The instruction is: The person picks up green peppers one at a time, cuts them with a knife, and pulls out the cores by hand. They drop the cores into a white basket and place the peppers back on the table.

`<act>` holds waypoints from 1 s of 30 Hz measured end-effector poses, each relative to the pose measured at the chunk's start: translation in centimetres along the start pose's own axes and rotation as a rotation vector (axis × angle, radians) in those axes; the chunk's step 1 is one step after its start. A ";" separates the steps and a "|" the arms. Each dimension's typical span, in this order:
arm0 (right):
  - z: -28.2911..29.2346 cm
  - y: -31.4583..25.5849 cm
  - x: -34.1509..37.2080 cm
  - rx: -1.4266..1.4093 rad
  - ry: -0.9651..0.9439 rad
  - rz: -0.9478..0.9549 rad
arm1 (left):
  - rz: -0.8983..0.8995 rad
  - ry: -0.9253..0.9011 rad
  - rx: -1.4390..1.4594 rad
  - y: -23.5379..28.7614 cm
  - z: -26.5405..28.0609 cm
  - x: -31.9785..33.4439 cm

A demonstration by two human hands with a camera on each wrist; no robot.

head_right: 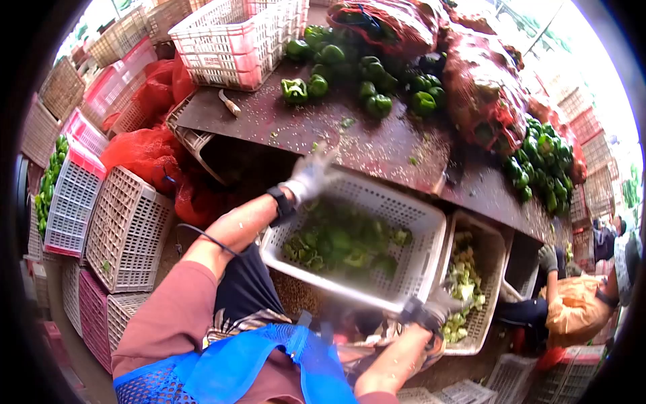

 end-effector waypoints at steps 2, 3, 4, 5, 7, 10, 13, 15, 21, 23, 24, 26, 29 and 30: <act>-0.7 1.3 -1.4 -0.569 0.050 -0.514 | 0.063 0.313 -0.193 -5.0 1.4 -6.2; -1.6 -3.4 -0.6 -0.931 0.133 -0.901 | 0.160 0.316 -0.285 -5.5 5.1 -7.5; -3.6 -10.0 0.9 -0.735 0.113 -1.080 | 0.265 0.347 -0.260 -7.6 6.6 -10.0; -3.6 -2.3 1.1 -0.508 -0.330 -0.636 | 0.368 0.394 -0.252 -9.5 7.6 -12.3; -7.6 -9.8 3.4 -0.340 -0.596 -0.609 | 0.303 0.248 -0.405 -12.8 8.8 -16.0; -11.7 -14.4 7.4 0.023 -0.690 0.156 | 0.275 0.098 -0.377 -15.6 7.8 -19.2; -13.9 -15.1 9.9 -0.206 -0.790 -0.529 | 0.273 0.253 -0.228 -16.4 6.6 -20.9; -15.1 -16.4 11.6 -0.042 -0.917 -0.095 | 0.222 0.290 -0.176 -15.4 6.7 -19.9; -19.7 -20.4 14.6 -0.243 -1.086 -0.328 | -0.379 0.167 0.020 -10.6 2.2 -12.3; -22.6 -22.5 14.4 -0.367 -1.025 -0.705 | -0.470 0.159 0.048 -7.4 -0.2 -9.4; -24.2 -22.5 14.7 -0.436 -0.978 -0.752 | -0.512 0.165 0.043 -4.6 -0.2 -7.1; -28.2 -19.4 15.8 -0.582 -1.002 -0.930 | -0.523 -0.017 0.186 -1.4 -1.6 -4.3; -28.7 -17.2 15.3 -0.582 -0.857 -0.998 | -0.602 0.086 0.121 2.9 -2.8 -0.5; -29.9 -12.4 16.1 -0.665 -0.873 -0.912 | -0.575 0.153 0.280 3.4 -2.0 0.7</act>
Point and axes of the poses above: each hand's wrist, its own x-axis away from the middle knuckle, its own z-axis out of the back of the hand, y = z × x, the point moved 2 cm from there along -x, towards the middle knuckle, and after that the axes turned 1 degree about z, right-handed, at the moved point
